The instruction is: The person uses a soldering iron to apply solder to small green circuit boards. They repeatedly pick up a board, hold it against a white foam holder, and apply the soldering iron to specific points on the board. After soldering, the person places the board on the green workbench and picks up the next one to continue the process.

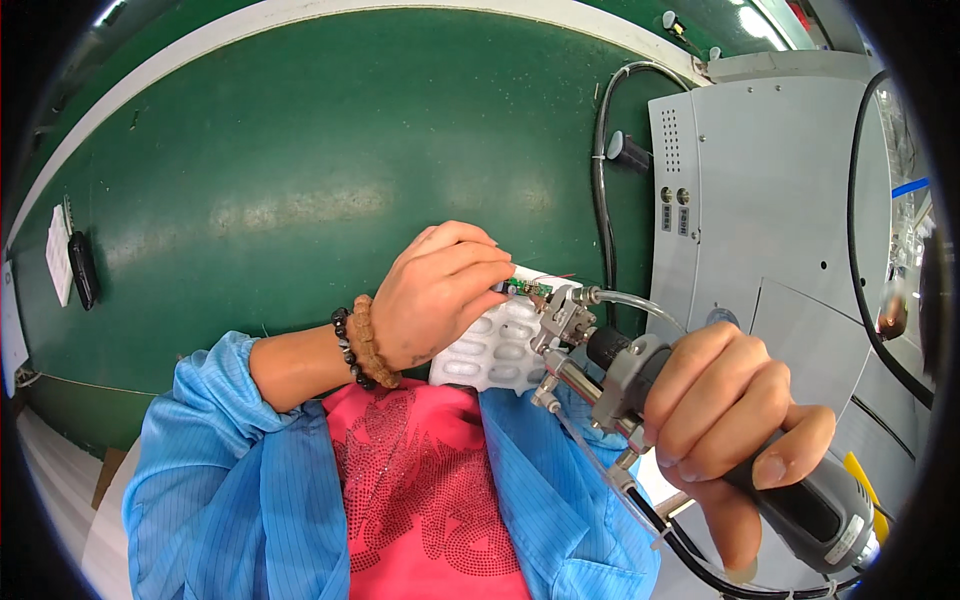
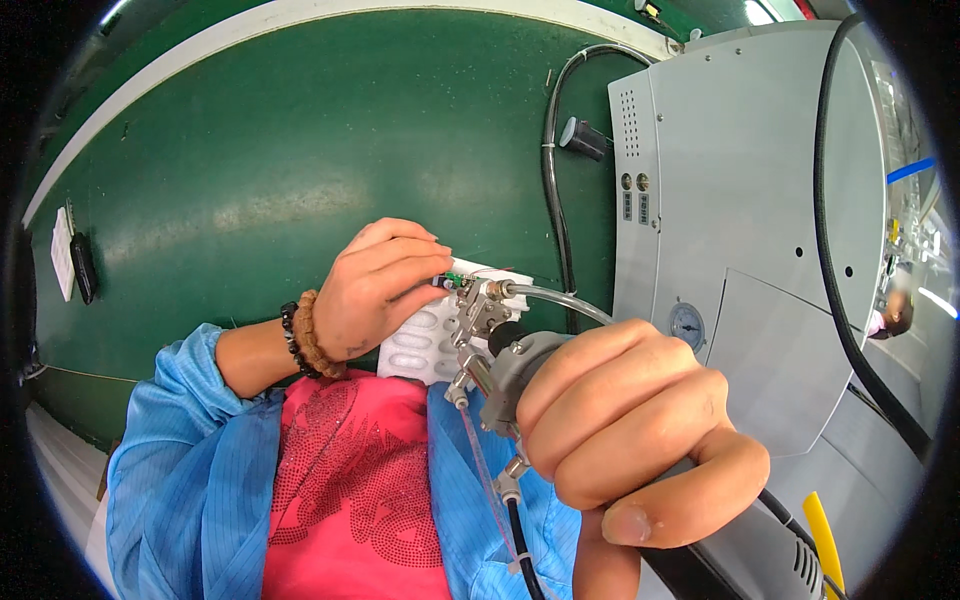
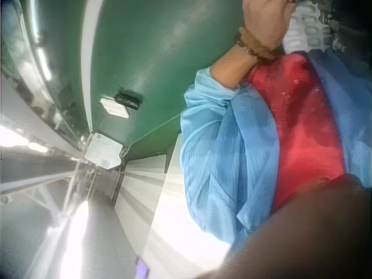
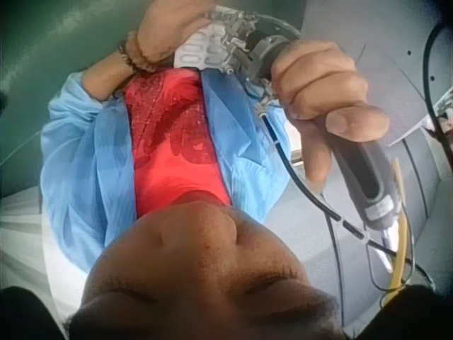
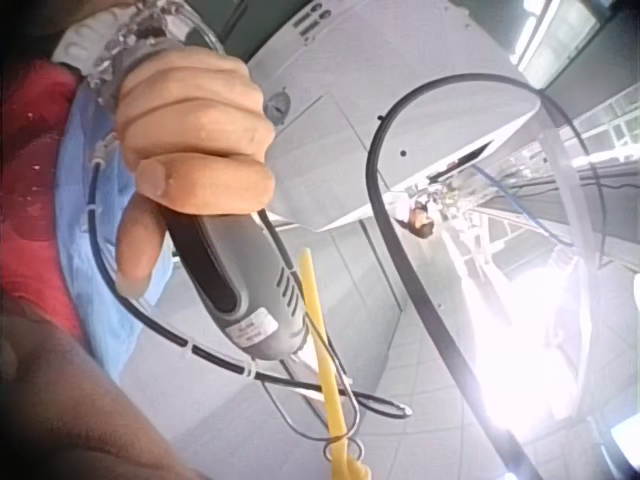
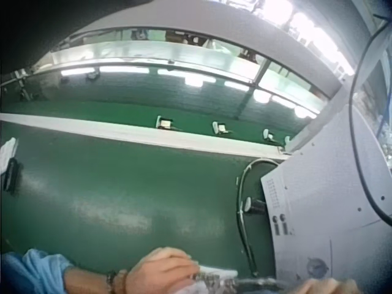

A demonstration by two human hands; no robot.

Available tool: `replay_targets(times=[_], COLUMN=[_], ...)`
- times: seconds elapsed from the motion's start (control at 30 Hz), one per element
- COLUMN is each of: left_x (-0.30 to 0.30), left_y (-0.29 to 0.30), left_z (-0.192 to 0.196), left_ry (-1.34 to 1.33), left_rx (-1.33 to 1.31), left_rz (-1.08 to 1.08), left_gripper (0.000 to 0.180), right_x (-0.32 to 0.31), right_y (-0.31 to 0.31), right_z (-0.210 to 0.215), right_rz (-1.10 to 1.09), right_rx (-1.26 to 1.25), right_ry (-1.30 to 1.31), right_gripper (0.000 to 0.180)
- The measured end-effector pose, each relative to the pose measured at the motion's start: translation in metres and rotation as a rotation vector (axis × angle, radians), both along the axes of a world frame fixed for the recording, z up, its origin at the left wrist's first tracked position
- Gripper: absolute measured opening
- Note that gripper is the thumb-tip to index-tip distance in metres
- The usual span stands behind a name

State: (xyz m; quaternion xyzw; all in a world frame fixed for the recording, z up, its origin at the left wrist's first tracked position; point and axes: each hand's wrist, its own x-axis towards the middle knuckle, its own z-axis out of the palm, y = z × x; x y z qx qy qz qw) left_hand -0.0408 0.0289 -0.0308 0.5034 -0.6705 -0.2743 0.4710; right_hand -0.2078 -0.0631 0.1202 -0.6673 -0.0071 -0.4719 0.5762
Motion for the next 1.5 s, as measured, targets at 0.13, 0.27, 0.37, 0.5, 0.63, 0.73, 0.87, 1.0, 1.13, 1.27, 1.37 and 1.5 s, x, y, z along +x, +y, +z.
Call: replay_targets(times=[0.13,0.27,0.37,0.5,0.63,0.73,0.87,1.0,1.13,1.27,1.37,1.5], left_x=[0.001,0.002,0.002,0.004,0.003,0.002,0.001,0.000,-0.001,0.001,0.005,0.002], left_y=[-0.003,-0.004,-0.004,-0.006,-0.006,-0.006,-0.003,-0.004,-0.002,-0.004,-0.006,-0.002], left_z=[0.003,0.005,0.005,0.006,0.007,0.008,0.007,0.006,0.004,0.007,0.006,0.003], left_ry=[-0.011,-0.028,-0.019,-0.019,-0.025,-0.041,-0.046,-0.025,-0.018,0.005,0.010,-0.010], left_rx=[-0.008,0.007,0.016,0.022,0.021,0.014,0.020,0.007,0.011,0.014,0.009,-0.015], left_rz=[-0.021,-0.022,-0.024,-0.038,-0.036,-0.033,-0.015,-0.020,-0.022,-0.041,-0.057,-0.038], left_gripper=[0.032,0.031,0.031,0.031,0.032,0.032,0.033,0.033,0.033,0.034,0.034,0.033], right_x=[0.003,0.005,0.006,0.008,0.004,0.000,0.001,0.007,0.014,0.020,0.020,-0.010], right_y=[-0.001,-0.004,-0.005,-0.005,-0.006,-0.003,-0.004,-0.002,-0.006,-0.002,-0.004,0.004], right_z=[0.000,-0.004,-0.005,-0.004,-0.003,-0.003,-0.007,-0.006,-0.011,-0.002,0.000,0.017], right_rz=[-0.018,0.007,0.005,0.005,0.013,0.012,0.037,0.027,0.065,0.011,0.000,-0.017], right_rx=[-0.005,0.008,0.007,0.014,0.010,0.001,0.015,0.005,0.009,0.027,0.012,0.000], right_ry=[0.020,0.028,0.040,0.052,0.054,0.037,0.022,0.051,0.058,0.127,0.122,-0.004], right_gripper=[0.051,0.051,0.050,0.050,0.050,0.049,0.050,0.049,0.047,0.047,0.048,0.048])
